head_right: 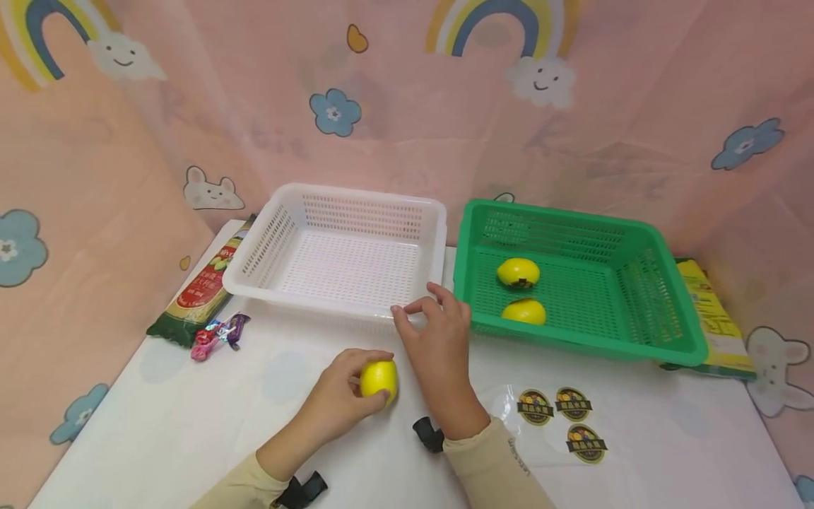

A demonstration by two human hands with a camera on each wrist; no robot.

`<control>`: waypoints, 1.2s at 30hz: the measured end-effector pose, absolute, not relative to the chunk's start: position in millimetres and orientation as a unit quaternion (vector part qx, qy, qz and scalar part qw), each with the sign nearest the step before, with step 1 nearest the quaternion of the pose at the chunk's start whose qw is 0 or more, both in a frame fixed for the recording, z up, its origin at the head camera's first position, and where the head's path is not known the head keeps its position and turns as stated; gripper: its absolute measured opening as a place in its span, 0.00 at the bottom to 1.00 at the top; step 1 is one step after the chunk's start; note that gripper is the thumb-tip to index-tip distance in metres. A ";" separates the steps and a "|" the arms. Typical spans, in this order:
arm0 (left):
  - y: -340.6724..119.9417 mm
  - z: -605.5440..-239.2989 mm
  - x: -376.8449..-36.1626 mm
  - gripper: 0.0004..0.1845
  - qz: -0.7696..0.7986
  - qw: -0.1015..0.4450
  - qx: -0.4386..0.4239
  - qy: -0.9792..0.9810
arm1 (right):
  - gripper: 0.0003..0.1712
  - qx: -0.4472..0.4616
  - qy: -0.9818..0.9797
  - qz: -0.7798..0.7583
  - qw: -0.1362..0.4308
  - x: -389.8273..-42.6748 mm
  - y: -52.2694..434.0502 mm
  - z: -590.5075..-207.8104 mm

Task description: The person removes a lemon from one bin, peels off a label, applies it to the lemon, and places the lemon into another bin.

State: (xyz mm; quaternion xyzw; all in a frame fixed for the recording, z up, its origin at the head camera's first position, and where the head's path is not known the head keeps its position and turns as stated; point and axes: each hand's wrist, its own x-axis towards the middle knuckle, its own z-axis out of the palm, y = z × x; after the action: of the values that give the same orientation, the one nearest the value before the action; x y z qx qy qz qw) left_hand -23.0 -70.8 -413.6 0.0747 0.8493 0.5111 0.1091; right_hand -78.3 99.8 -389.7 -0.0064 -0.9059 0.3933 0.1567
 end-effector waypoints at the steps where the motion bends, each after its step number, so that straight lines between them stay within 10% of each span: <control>1: -69.7 -416.0 -22.1 0.28 0.505 0.109 0.077 0.853 | 0.15 -0.006 -0.905 0.394 0.158 -78.2 100.0 -390.3; 18: -66.1 -417.4 -16.6 0.28 0.398 0.056 0.109 0.909 | 0.19 -0.005 -0.905 0.413 0.105 -71.4 112.9 -375.0; 28: -30.6 -403.5 -6.1 0.23 0.456 -0.079 0.161 0.872 | 0.17 -0.060 -0.894 0.423 0.133 -14.0 197.1 -362.4; 36: 42.6 -392.0 -10.0 0.18 0.345 0.045 0.284 0.893 | 0.35 -0.209 -0.902 0.376 -0.024 21.8 261.3 -387.1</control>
State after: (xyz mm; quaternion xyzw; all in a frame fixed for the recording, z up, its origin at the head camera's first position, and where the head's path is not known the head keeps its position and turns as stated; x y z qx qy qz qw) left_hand -10.0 42.6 -392.0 0.2843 0.8934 0.3448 0.0455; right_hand 21.8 261.3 -387.1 -0.2092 -0.9022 0.3763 -0.0242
